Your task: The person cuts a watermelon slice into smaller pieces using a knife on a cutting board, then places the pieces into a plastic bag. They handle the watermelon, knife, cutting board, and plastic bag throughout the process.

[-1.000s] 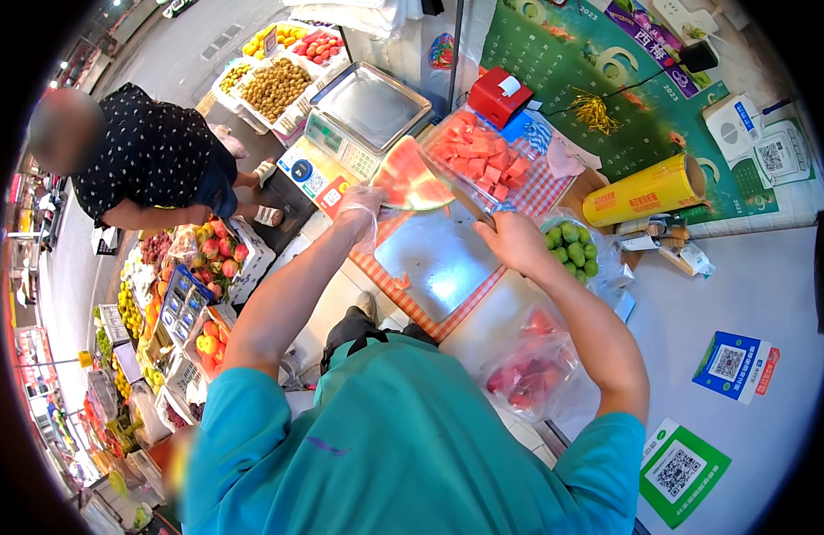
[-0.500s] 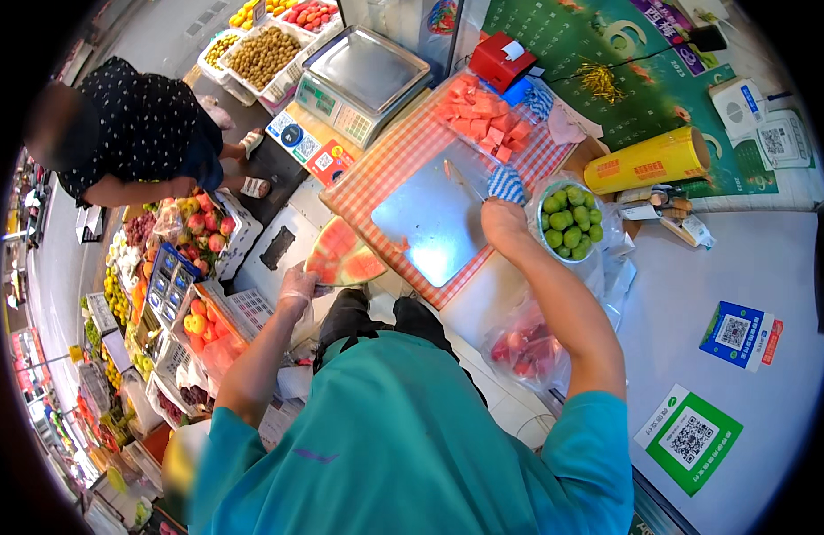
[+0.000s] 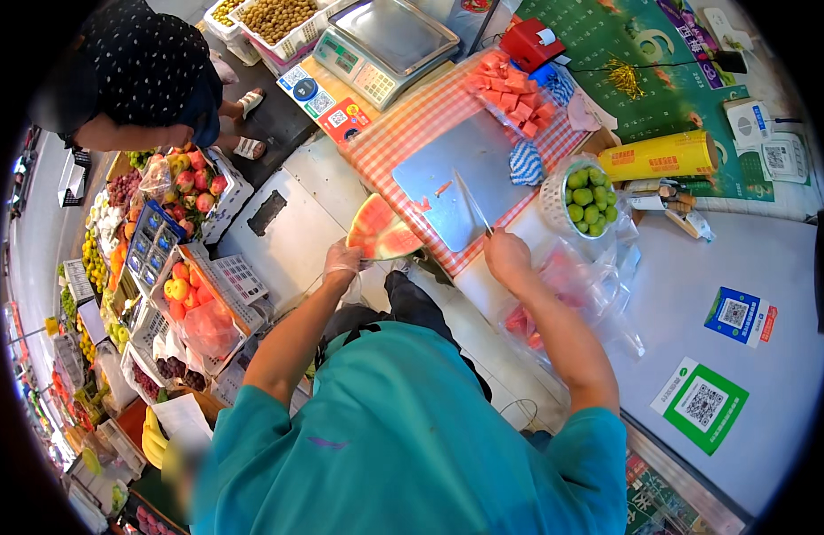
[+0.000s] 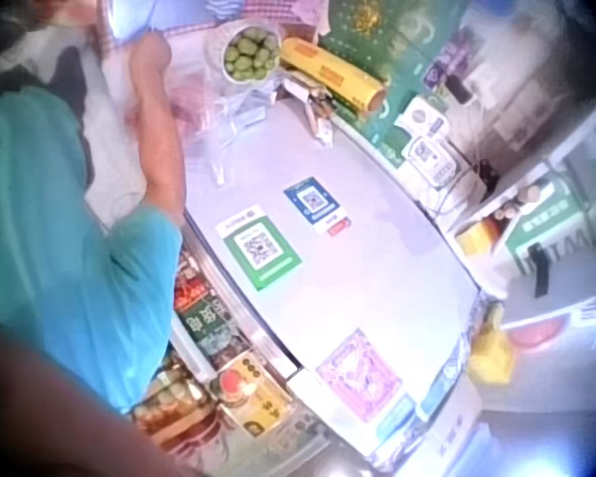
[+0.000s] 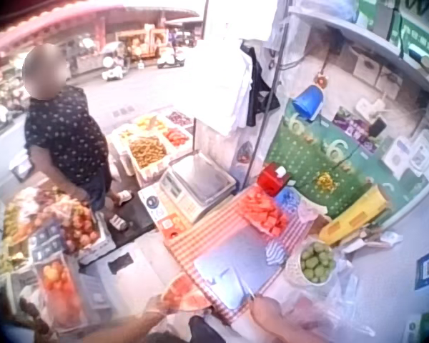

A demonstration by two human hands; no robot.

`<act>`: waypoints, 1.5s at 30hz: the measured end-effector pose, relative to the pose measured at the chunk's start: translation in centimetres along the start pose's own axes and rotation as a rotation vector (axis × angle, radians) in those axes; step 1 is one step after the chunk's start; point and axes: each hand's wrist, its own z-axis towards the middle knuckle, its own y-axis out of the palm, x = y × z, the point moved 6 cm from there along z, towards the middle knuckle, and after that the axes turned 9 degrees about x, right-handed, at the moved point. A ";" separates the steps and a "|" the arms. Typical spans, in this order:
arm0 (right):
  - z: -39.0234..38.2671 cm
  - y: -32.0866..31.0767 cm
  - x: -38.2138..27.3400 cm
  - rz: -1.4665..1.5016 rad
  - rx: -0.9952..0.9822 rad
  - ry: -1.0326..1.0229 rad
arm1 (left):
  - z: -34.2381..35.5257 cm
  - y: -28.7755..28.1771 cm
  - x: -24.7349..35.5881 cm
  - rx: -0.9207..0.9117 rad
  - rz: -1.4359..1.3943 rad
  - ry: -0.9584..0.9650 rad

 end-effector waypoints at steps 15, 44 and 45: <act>-10.2 6.6 -18.2 0.031 0.010 -0.245 | -1.2 -10.2 -5.9 -0.108 -0.270 -0.090; -18.3 14.0 -37.1 0.520 -0.344 -0.594 | -18.7 -45.7 -32.9 0.924 0.286 -0.111; -16.2 12.4 -34.6 0.539 -0.253 -0.481 | -16.1 -44.3 -30.4 0.872 0.335 -0.088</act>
